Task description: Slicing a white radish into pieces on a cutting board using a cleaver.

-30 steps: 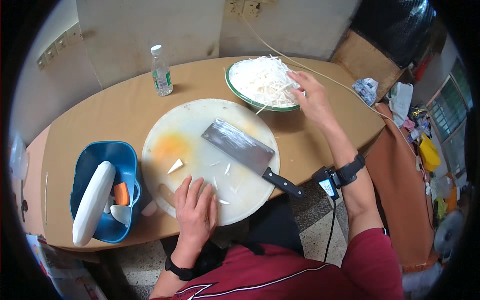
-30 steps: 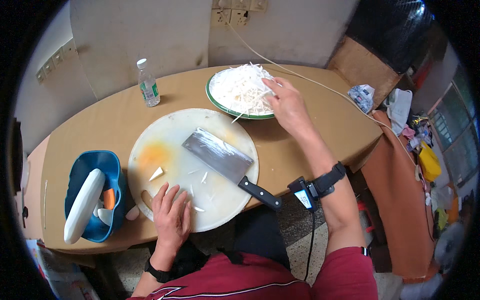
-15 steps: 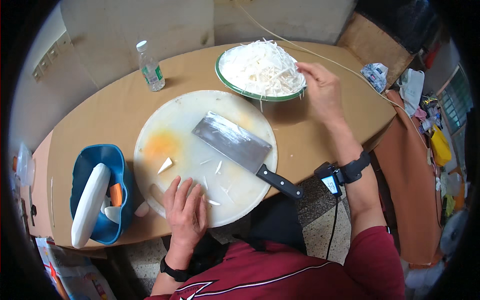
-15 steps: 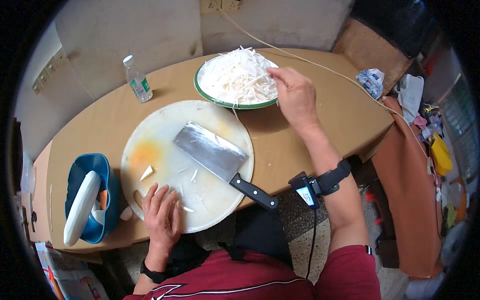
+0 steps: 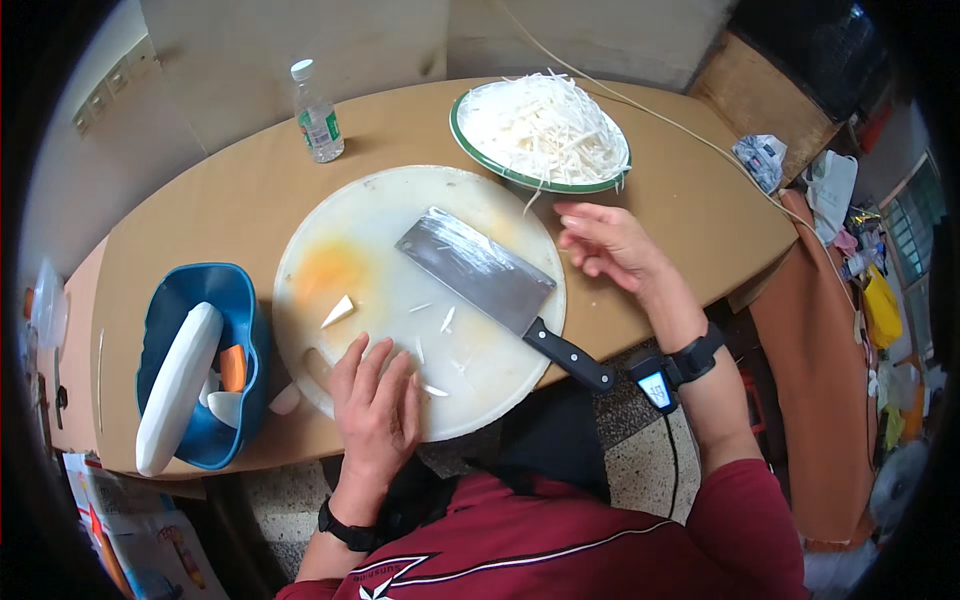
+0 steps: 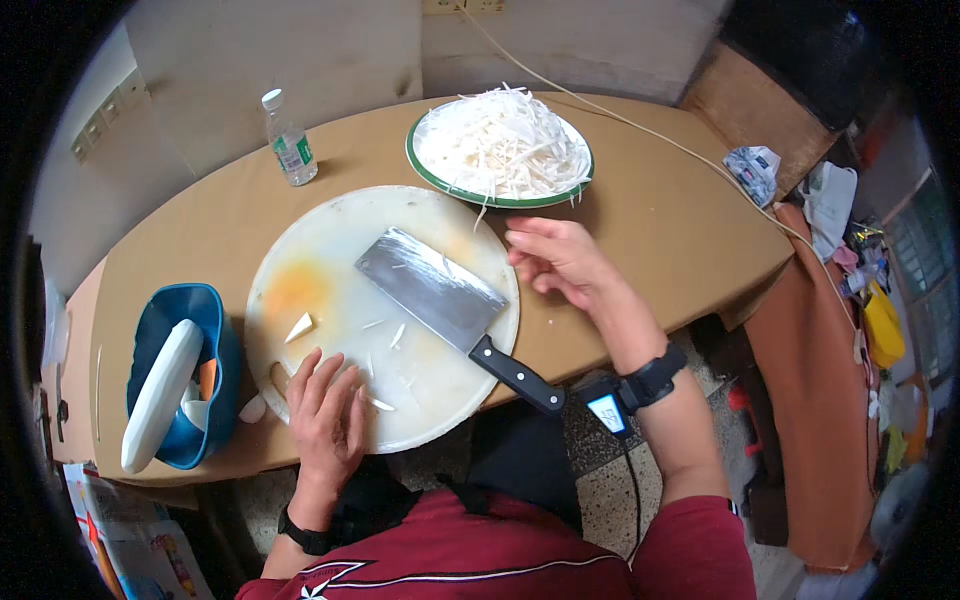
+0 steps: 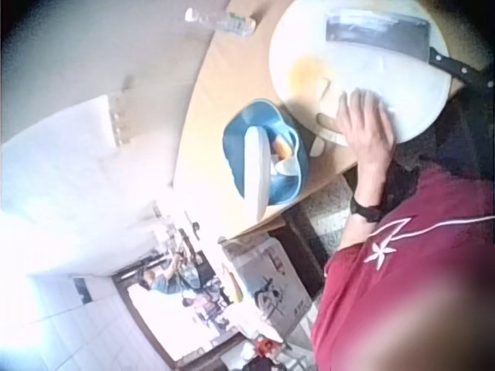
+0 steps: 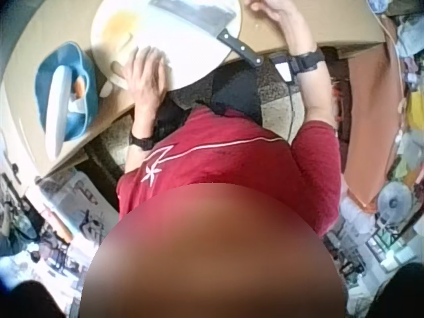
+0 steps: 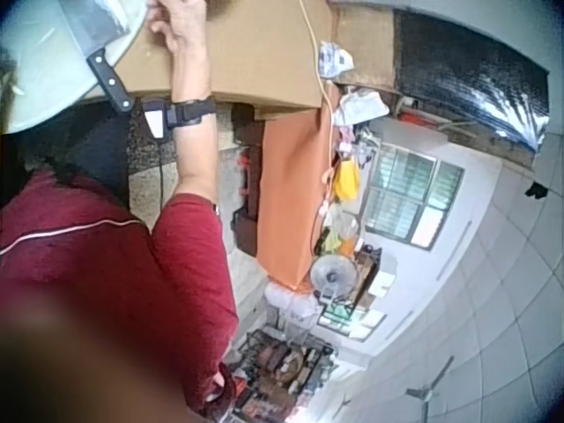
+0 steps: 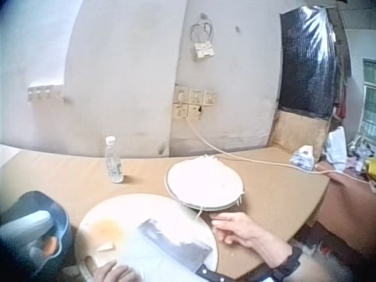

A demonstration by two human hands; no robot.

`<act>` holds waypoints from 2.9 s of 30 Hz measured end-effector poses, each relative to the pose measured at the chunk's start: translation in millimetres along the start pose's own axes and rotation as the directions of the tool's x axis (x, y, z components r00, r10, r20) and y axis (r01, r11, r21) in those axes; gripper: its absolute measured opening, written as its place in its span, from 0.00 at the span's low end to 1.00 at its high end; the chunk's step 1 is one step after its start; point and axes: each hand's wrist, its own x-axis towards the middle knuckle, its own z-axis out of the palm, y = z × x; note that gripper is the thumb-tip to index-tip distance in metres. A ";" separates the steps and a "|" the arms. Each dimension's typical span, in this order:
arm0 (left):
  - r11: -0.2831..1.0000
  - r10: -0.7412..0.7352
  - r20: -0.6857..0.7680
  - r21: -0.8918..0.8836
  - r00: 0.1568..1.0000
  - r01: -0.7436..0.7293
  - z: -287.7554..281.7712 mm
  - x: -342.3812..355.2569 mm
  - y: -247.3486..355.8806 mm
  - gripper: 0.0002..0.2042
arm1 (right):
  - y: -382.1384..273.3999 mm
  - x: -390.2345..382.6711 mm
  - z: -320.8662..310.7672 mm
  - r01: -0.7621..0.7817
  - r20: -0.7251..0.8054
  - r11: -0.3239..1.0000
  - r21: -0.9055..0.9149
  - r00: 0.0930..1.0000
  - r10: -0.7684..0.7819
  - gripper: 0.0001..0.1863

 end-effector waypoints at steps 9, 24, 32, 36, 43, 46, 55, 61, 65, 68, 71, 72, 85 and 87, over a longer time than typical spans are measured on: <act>1.000 -0.026 -0.002 0.005 1.000 0.026 -0.2 -5.5 -2.1 0.13 | -5.8 7.1 54.1 0.069 0.043 0.990 0.127 0.996 -0.075 0.10; 1.000 -0.007 -0.045 -0.015 0.999 0.007 1.7 -1.3 -1.9 0.13 | -47.0 -18.5 12.7 0.041 0.055 -0.037 -0.998 0.688 -0.724 0.28; 1.000 -0.018 -0.041 -0.011 0.999 0.018 5.6 -4.1 -1.9 0.12 | -59.3 -24.5 32.1 0.371 -0.003 0.221 -0.902 0.507 -0.862 0.10; 0.999 -0.038 -0.028 -0.002 0.999 0.038 2.3 -5.7 -2.7 0.12 | -39.2 -38.6 37.3 0.407 0.192 0.166 -0.898 0.703 -0.684 0.07; 1.000 0.001 -0.046 0.006 0.999 -0.001 4.0 -1.4 -2.7 0.12 | -2.4 -47.9 53.6 0.410 0.256 0.170 -0.896 0.790 -0.557 0.06; 1.000 0.004 -0.041 0.018 0.999 -0.003 4.6 -1.6 -2.3 0.12 | 1.7 -32.5 63.5 0.421 0.286 0.142 -0.896 0.791 -0.541 0.07; 1.000 -0.010 -0.021 -0.016 1.000 0.009 0.7 -1.9 -1.0 0.13 | 10.8 -2.2 82.0 0.366 0.309 0.035 -0.930 0.831 -0.463 0.10; 0.999 -0.039 0.000 -0.023 0.999 0.039 0.2 -3.0 -1.5 0.13 | 10.7 -7.3 78.5 0.332 0.306 -0.009 -0.943 0.858 -0.412 0.10; 0.999 -0.031 -0.019 -0.023 0.999 0.031 1.9 -2.5 -3.2 0.13 | 2.3 -39.0 68.2 0.406 0.347 0.149 -0.902 0.884 -0.312 0.11; 1.000 -0.026 -0.029 -0.013 0.999 0.026 3.9 -3.2 -5.8 0.13 | 9.8 -76.1 67.0 0.407 0.344 0.210 -0.889 0.896 -0.282 0.15; 1.000 -0.009 -0.034 -0.005 0.999 0.009 4.0 -0.9 -3.6 0.12 | 22.5 -109.3 72.0 0.352 0.308 0.118 -0.929 0.908 -0.284 0.27; 1.000 -0.001 -0.020 -0.010 1.000 0.001 4.1 -0.4 -3.7 0.12 | 27.7 -112.7 73.8 0.353 0.307 0.121 -0.928 0.907 -0.288 0.27; 1.000 0.028 -0.012 0.003 1.000 -0.028 -7.6 -9.1 4.1 0.14 | 37.6 -152.8 74.6 0.106 0.061 0.951 -0.292 0.994 -0.092 0.27; 1.000 0.027 -0.009 0.007 1.000 -0.027 -7.6 -14.2 8.1 0.14 | 39.6 -162.4 78.8 0.089 0.122 0.995 0.034 0.988 -0.092 0.29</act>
